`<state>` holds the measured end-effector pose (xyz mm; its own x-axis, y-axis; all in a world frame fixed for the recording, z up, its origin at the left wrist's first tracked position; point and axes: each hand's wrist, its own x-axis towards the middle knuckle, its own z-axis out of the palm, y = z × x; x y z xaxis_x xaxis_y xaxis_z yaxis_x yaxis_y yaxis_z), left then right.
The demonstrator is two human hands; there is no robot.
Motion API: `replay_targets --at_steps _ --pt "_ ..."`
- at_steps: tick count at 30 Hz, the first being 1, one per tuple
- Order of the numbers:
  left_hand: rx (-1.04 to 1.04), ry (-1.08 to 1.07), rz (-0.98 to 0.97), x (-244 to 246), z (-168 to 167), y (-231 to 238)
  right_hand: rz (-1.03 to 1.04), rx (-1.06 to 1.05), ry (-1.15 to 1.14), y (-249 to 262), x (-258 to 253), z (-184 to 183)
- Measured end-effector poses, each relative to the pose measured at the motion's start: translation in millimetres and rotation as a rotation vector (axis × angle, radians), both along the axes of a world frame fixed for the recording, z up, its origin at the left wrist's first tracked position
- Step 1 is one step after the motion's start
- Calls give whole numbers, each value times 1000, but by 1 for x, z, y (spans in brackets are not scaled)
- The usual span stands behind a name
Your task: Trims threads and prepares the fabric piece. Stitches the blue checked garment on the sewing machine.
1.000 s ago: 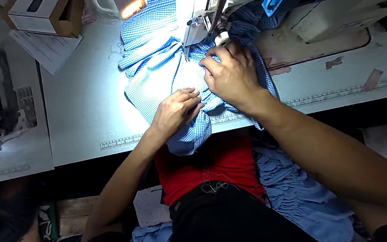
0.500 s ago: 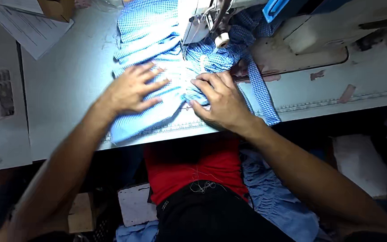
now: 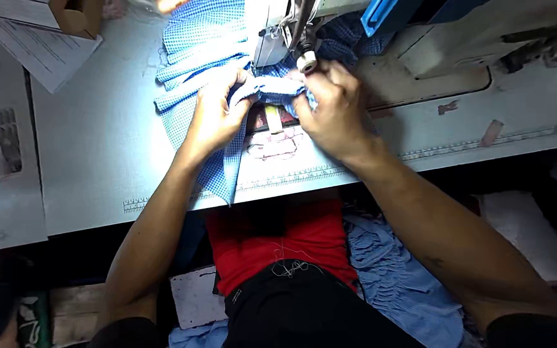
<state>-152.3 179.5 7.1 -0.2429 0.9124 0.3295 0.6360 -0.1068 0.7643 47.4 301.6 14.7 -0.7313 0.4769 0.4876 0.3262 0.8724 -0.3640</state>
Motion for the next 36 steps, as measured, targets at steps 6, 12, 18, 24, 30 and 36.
replay_targets --at_steps 6,12,18,24,30,36 --pt "-1 -37 -37 7 -19 -9 -21 207 -75 -23 20 -14" --pt "65 -150 5 5 -24 -1 148 78 -288 -56 23 -24" --pt "74 -78 -49 3 -23 -5 97 15 -361 -85 39 -29" --pt "88 -88 -67 0 -25 -1 163 -115 -303 -47 32 -21" --pt "95 -96 -32 2 -30 -2 243 -13 -329 -16 26 -5" --pt "103 -26 -39 2 -31 -2 241 210 -521 1 20 4"
